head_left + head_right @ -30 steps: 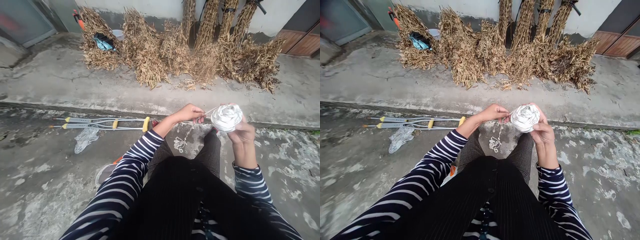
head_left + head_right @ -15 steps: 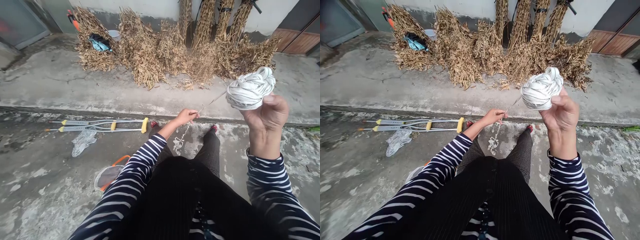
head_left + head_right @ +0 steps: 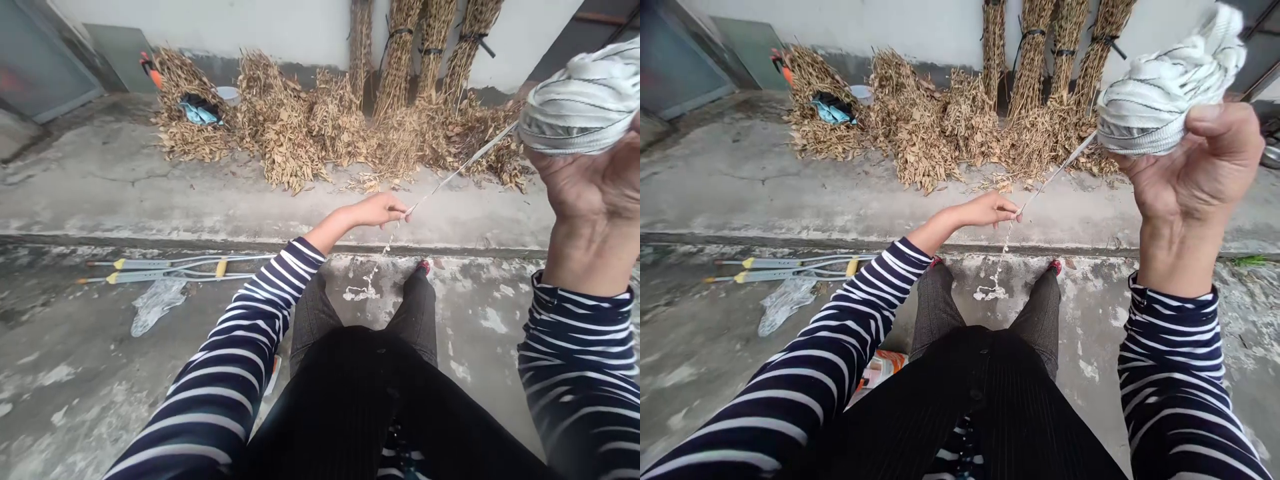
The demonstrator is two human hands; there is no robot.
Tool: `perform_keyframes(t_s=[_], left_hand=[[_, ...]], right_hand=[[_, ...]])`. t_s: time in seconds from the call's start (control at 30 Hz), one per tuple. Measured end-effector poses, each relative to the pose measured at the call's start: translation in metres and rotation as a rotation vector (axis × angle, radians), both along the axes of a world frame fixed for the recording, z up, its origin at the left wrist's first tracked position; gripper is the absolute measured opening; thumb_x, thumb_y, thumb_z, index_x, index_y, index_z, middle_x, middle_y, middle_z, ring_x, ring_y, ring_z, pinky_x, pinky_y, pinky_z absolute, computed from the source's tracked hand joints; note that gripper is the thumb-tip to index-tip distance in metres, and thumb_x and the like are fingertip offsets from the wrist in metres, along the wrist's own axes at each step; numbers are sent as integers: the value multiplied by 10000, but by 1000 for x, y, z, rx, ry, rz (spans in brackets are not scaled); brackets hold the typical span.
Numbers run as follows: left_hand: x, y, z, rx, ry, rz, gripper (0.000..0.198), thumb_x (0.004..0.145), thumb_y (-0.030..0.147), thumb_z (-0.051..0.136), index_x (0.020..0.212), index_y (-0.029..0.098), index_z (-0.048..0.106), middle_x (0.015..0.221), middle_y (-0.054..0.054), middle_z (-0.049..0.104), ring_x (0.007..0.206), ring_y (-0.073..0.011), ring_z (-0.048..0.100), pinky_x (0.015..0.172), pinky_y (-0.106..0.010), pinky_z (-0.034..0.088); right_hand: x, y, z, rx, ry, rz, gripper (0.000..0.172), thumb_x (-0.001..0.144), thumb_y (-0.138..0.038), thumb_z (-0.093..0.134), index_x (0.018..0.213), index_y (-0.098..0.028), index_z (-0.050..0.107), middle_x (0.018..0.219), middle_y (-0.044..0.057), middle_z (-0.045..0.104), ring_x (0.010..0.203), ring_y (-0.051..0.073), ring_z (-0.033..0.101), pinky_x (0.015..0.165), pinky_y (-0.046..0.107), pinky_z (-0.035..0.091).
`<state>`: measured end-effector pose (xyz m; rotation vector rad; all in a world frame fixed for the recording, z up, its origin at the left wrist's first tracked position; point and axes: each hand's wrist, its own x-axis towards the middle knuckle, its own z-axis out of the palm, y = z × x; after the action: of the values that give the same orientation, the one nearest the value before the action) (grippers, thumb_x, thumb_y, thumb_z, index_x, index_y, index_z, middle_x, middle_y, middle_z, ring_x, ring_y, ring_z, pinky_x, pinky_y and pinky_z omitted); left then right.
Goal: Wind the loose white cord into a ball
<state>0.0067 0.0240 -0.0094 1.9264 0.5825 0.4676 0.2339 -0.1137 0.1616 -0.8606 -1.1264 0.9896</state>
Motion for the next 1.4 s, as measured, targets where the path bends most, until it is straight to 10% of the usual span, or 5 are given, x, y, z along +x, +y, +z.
perform_keyframes(t_s=[0.33,0.57,0.83,0.97,1.4], left_hand=[[-16,-37,-112,-260,156,-3,312,833,427,745,916,130,793,901,-46,731,752,-136,582,664,-227,487],[-11,-63,-144,-425,68,181,157,730,281,798,782,144,740,774,-26,704,734,-141,611,568,-166,467],[-7,-48,-59,-289,-539,505,602,863,260,739,1442,204,585,1394,-136,661,1173,-208,653,747,-224,595],[12,-62,-20,-316,-726,483,336,874,264,765,1186,160,698,1062,-88,768,908,-159,713,745,-237,597],[4,-67,-45,-399,-568,546,123,943,195,661,865,109,699,685,10,670,532,-71,612,523,-185,488]], right_hand=[[-12,-3,8,207,-71,88,738,649,-224,731,1304,-551,628,1174,-74,781,1551,255,454,1356,420,316],[-43,3,22,173,-46,173,721,571,-268,784,1260,-425,644,1282,-68,739,1592,268,379,1293,496,411],[-68,22,-65,-251,2,224,573,598,-247,779,1161,-261,670,1217,31,743,1051,283,711,816,463,673],[-71,32,-84,-295,2,259,548,607,-241,814,1141,-251,692,1123,27,754,900,226,696,689,370,654],[-41,40,-104,-327,76,237,404,648,-341,865,1002,-237,701,1132,22,764,1019,236,739,796,407,696]])
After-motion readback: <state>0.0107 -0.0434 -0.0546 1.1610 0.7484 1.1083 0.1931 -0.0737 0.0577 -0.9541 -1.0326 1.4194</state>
